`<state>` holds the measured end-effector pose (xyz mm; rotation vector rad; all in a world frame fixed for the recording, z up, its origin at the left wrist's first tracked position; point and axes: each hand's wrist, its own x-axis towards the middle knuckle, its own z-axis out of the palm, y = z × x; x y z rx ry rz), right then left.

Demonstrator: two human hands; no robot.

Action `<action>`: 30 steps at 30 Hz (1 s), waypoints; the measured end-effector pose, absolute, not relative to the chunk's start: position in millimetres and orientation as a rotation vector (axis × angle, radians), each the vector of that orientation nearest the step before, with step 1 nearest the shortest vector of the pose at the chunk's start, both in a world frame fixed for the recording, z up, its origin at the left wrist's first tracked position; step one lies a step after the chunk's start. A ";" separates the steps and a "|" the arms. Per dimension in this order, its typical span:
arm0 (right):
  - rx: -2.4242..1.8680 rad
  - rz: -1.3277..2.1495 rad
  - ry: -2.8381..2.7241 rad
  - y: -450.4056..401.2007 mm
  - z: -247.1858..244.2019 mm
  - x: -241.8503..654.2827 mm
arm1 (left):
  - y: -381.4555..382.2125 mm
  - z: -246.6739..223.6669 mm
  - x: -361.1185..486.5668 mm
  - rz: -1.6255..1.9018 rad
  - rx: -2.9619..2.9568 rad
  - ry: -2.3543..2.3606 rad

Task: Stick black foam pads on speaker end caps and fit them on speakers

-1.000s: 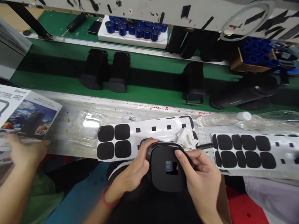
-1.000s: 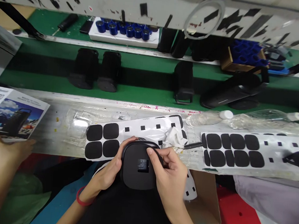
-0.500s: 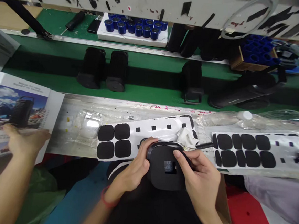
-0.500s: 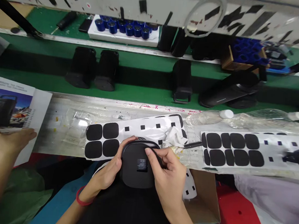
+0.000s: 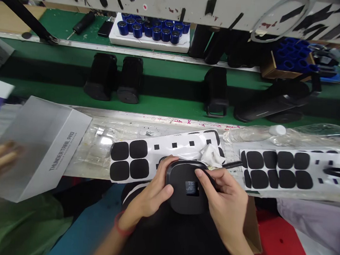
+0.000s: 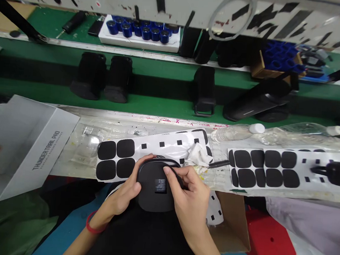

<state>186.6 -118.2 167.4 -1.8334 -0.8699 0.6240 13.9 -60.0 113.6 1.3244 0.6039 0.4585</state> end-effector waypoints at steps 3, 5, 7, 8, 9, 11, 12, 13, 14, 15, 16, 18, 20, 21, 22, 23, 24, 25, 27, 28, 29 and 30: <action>-1.837 0.646 -0.884 -120.2 164.8 187.1 | -60.9 114.0 13.6 0.425 1.295 0.658; -1.840 0.652 -0.906 -121.5 163.0 187.4 | -61.1 114.8 13.2 0.423 1.291 0.663; -1.844 0.652 -0.934 -121.8 161.7 187.4 | -60.8 115.9 13.2 0.433 1.301 0.632; -1.848 0.650 -0.951 -121.5 161.6 187.4 | -60.4 116.4 13.3 0.439 1.309 0.610; -1.851 0.647 -0.968 -121.0 161.8 187.6 | -60.0 116.7 13.6 0.442 1.316 0.593; -1.853 0.629 -1.019 -119.9 164.1 188.8 | -59.2 117.0 14.5 0.444 1.320 0.593; -1.856 0.615 -1.059 -119.7 166.2 190.0 | -59.0 116.8 15.0 0.445 1.316 0.606; -1.860 0.603 -1.111 -119.8 169.1 191.8 | -58.9 116.5 15.4 0.447 1.310 0.622; -1.868 0.592 -1.174 -120.4 172.6 193.8 | -58.9 116.1 15.8 0.450 1.304 0.638; -1.883 0.586 -1.248 -121.5 176.7 196.0 | -59.1 115.6 16.1 0.455 1.298 0.653; -1.903 0.579 -1.332 -123.0 181.1 198.0 | -59.3 115.1 16.3 0.460 1.293 0.665; -1.948 0.561 -1.508 -126.9 190.2 200.1 | -60.1 114.6 16.6 0.469 1.285 0.680; -1.983 0.507 -1.654 -131.5 197.8 198.2 | -60.8 114.8 17.4 0.476 1.283 0.689; -1.998 0.479 -1.705 -133.7 200.5 196.1 | -61.0 115.2 18.1 0.479 1.285 0.693; -2.012 0.460 -1.739 -135.9 202.3 193.7 | -61.1 115.7 18.8 0.479 1.289 0.697; -2.029 0.452 -1.768 -138.1 203.2 191.7 | -61.1 116.1 19.7 0.477 1.292 0.703; -2.056 0.422 -1.795 -140.4 203.2 190.6 | -61.0 116.4 20.6 0.476 1.292 0.710; -2.095 0.367 -1.826 -142.8 202.6 190.8 | -60.9 116.5 21.3 0.477 1.282 0.718; -2.149 0.208 -1.906 -147.8 199.5 195.8 | -60.8 116.1 22.0 0.490 1.244 0.731; -2.164 0.143 -1.936 -150.2 197.4 200.4 | -60.9 115.7 21.9 0.498 1.226 0.732; -2.173 0.104 -1.936 -152.1 195.2 205.6 | -61.1 115.3 21.5 0.501 1.210 0.733; -2.178 0.102 -1.899 -153.0 193.1 211.0 | -61.4 115.0 20.7 0.501 1.198 0.730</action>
